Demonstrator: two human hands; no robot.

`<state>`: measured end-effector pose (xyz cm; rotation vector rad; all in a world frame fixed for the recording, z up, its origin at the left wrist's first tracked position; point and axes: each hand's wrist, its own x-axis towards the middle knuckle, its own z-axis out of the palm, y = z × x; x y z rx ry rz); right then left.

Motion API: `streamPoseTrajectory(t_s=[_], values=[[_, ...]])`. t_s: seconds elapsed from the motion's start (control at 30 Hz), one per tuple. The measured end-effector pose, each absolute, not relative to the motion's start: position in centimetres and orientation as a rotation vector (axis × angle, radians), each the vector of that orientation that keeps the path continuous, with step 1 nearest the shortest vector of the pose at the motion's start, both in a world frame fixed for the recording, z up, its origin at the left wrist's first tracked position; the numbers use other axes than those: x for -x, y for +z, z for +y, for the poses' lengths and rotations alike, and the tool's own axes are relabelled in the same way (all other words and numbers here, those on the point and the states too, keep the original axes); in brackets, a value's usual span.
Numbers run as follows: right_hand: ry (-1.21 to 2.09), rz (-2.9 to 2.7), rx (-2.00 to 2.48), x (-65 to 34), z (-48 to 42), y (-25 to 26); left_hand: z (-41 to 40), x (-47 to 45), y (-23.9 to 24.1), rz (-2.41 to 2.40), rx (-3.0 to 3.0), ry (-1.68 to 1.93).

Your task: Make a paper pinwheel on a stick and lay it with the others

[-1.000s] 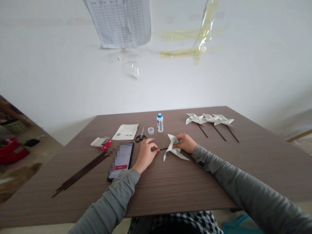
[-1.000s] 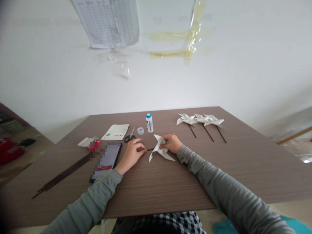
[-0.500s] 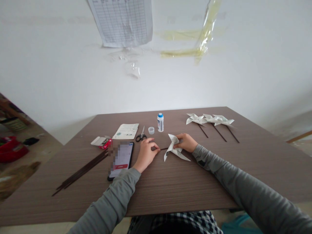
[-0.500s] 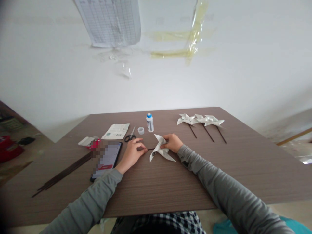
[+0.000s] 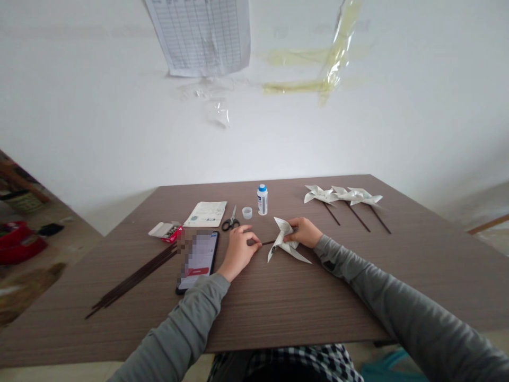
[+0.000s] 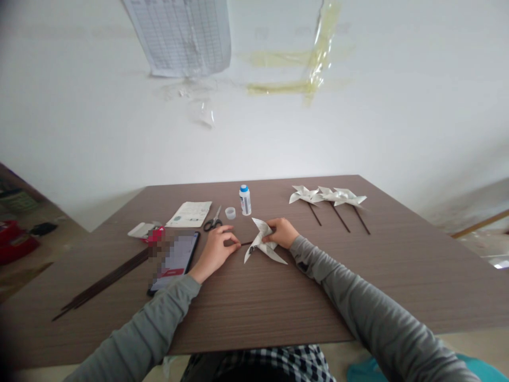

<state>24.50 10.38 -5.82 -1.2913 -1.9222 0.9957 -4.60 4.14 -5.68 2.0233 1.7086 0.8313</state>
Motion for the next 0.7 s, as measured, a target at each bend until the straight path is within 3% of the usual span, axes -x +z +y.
streamPoseTrajectory(t_s=[0.7], values=[[1.048,-1.845,1.360,-24.07,10.54,-5.94,4.23,4.60,-5.80,1.704,-2.033,0.846]])
